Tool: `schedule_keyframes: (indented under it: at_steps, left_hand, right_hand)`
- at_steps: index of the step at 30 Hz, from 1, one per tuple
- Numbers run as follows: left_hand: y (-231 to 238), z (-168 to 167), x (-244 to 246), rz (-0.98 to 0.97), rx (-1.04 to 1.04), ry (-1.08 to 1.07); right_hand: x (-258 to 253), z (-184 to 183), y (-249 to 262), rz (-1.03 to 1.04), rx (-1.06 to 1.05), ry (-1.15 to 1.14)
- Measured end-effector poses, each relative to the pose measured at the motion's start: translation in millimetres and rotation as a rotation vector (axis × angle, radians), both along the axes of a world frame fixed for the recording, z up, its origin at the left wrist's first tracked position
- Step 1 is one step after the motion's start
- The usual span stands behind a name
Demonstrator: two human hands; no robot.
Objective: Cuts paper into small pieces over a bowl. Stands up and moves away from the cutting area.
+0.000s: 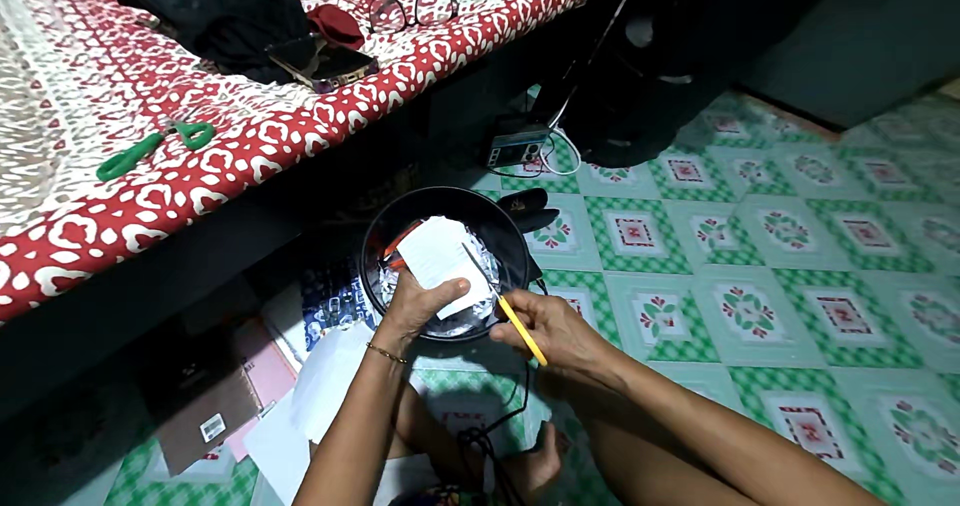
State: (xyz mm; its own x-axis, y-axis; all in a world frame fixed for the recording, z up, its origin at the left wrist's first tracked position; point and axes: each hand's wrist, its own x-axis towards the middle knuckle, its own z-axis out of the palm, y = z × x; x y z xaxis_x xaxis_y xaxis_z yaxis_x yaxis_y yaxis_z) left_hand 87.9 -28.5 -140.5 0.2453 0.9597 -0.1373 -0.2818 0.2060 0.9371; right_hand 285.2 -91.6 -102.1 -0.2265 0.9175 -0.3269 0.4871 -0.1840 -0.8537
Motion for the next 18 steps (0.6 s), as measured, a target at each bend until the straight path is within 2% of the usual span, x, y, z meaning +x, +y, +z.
schedule_keyframes:
  at_steps: [7, 18]
  left_hand:
    - [-0.3, 3.0, -0.7, -0.024, -0.021, 0.004]
    - [0.1, 2.6, -2.2, -0.126, -0.03, -0.004]
  right_hand:
    - [-4.4, 1.5, 3.4, -0.047, -0.007, 0.061]
    - [-10.6, 8.6, 13.6, -0.036, -0.004, 0.037]
